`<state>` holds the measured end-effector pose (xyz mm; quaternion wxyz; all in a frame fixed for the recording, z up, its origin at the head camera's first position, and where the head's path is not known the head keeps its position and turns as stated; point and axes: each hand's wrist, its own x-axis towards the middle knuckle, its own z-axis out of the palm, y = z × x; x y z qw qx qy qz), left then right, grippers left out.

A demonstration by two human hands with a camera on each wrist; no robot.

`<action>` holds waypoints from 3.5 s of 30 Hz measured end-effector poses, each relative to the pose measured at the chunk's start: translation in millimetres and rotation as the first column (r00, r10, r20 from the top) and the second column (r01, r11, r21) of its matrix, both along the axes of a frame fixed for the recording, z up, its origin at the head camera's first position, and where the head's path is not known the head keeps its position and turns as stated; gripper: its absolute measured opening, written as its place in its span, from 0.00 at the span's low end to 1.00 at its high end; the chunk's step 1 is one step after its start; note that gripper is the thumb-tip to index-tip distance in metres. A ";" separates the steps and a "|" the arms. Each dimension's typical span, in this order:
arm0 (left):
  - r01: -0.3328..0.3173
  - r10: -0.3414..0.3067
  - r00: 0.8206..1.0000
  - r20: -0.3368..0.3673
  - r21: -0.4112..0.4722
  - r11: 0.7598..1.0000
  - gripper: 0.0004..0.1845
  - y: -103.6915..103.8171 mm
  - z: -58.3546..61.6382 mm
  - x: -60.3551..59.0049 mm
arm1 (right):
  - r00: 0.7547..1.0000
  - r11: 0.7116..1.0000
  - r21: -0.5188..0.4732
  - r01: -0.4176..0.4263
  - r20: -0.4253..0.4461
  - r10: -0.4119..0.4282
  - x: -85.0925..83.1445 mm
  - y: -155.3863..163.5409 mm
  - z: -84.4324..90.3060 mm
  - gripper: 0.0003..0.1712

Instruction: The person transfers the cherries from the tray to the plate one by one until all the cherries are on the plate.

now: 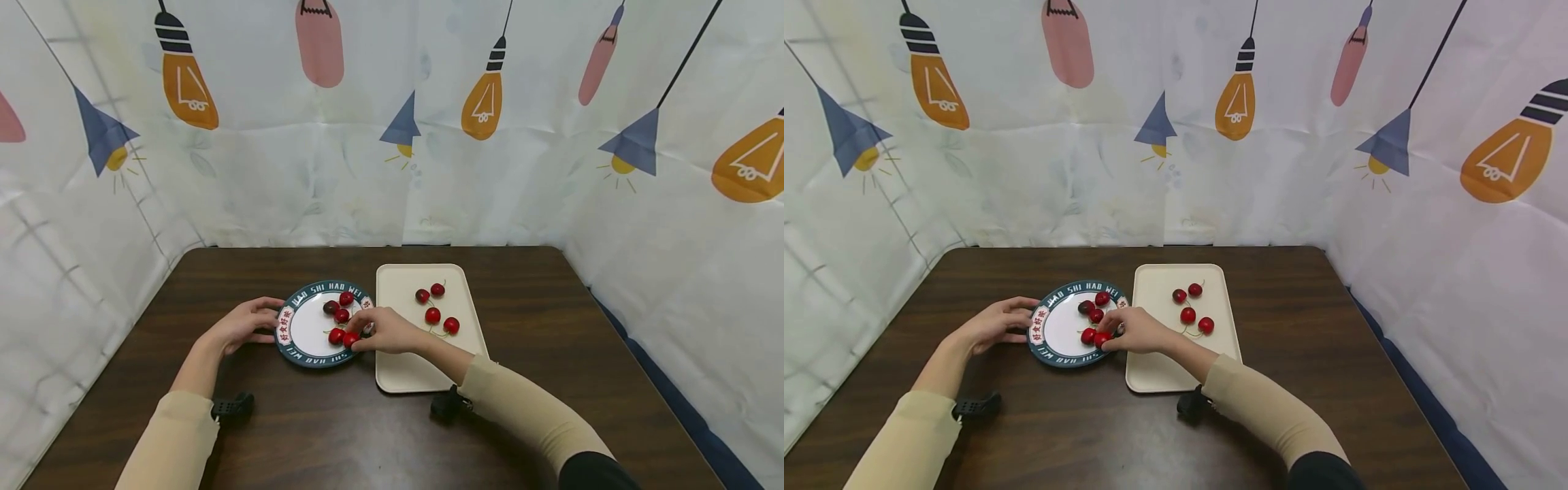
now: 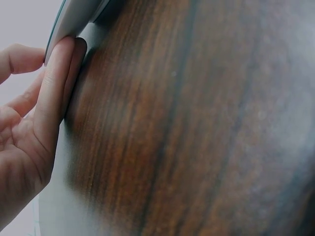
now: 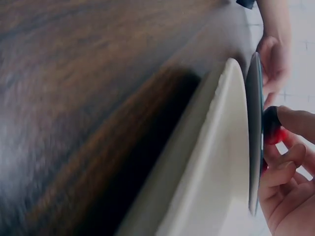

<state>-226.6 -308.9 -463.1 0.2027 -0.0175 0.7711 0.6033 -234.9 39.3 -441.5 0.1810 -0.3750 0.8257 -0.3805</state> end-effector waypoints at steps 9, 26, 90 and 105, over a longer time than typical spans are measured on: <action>0.001 -0.001 1.000 0.008 -0.007 1.000 0.31 0.6 1.2 -0.6 | 1.000 1.000 0.010 0.009 -0.024 -0.008 -0.7 -12.9 -4.9 0.15; -0.002 0.002 1.000 0.017 -0.016 1.000 0.31 1.4 1.8 0.2 | 0.998 0.999 -0.037 0.029 -0.046 -0.031 -7.7 -4.4 2.4 0.15; 0.009 -0.008 1.000 0.023 -0.026 1.000 0.32 1.8 1.9 -2.8 | 0.935 0.932 0.079 0.355 -0.058 -0.351 -14.2 178.2 -10.3 0.18; -0.001 0.001 1.000 0.020 -0.026 1.000 0.31 3.1 3.3 -0.6 | 0.929 0.927 0.075 0.367 -0.085 -0.361 -19.0 175.1 -2.1 0.17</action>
